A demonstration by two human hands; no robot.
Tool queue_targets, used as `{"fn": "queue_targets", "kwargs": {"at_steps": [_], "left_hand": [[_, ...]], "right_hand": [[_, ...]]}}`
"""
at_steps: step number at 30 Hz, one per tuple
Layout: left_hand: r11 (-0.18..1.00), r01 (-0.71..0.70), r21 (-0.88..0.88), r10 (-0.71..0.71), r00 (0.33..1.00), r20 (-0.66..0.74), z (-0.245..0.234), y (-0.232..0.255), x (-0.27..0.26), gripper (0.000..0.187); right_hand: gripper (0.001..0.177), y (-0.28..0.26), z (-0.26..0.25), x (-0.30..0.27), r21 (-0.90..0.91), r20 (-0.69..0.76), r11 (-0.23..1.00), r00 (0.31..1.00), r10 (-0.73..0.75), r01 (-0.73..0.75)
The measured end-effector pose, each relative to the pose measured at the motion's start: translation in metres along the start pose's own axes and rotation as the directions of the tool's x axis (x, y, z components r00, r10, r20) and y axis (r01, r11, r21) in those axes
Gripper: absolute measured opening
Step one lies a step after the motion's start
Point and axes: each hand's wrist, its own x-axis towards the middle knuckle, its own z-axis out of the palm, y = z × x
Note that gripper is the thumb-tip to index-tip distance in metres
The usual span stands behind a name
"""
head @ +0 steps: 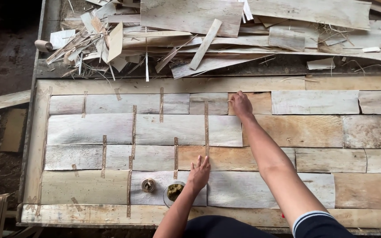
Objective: Applying adhesive to thin wooden strips and placing them across the joints of larger wooden panels to secure them.
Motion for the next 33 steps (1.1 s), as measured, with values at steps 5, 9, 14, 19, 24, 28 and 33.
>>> {"fn": "queue_targets", "kwargs": {"at_steps": [5, 9, 14, 19, 24, 28, 33], "left_hand": [[1.0, 0.008, -0.003, -0.008, 1.0, 0.015, 0.001, 0.0, 0.001, 0.056], [1.0, 0.006, 0.018, -0.006, 1.0, 0.015, 0.005, -0.003, 0.005, 0.055], [0.998, -0.003, 0.066, 0.002, 1.0, 0.006, 0.005, -0.003, 0.003, 0.057], [0.997, 0.03, 0.074, -0.029, 0.999, -0.014, 0.006, 0.01, -0.004, 0.058], [0.995, 0.085, 0.052, -0.084, 0.996, -0.032, 0.008, 0.019, -0.014, 0.065], [0.998, 0.059, 0.011, -0.058, 0.995, -0.077, -0.003, 0.028, -0.044, 0.062], [0.995, -0.073, 0.063, 0.095, 0.864, -0.495, 0.062, -0.003, -0.029, 0.044]], "right_hand": [[0.008, 0.013, 0.008, 0.003, 0.15, 0.026, 0.982, 0.993, 0.114, -0.117], [0.013, 0.025, -0.03, -0.017, 0.346, 0.249, 0.904, 0.954, 0.169, -0.25], [0.027, 0.077, -0.084, -0.085, 0.799, 0.319, 0.432, 0.904, 0.284, -0.418], [0.019, 0.124, -0.056, -0.177, 0.969, 0.068, 0.127, 0.725, 0.685, -0.211], [0.018, 0.083, -0.044, -0.284, 0.952, 0.18, 0.065, 0.717, 0.674, -0.3], [0.022, 0.066, -0.065, -0.345, 0.91, 0.139, 0.188, 0.699, 0.701, -0.37], [0.017, 0.088, -0.08, -0.404, 0.906, 0.139, 0.177, 0.665, 0.734, -0.384]]}}
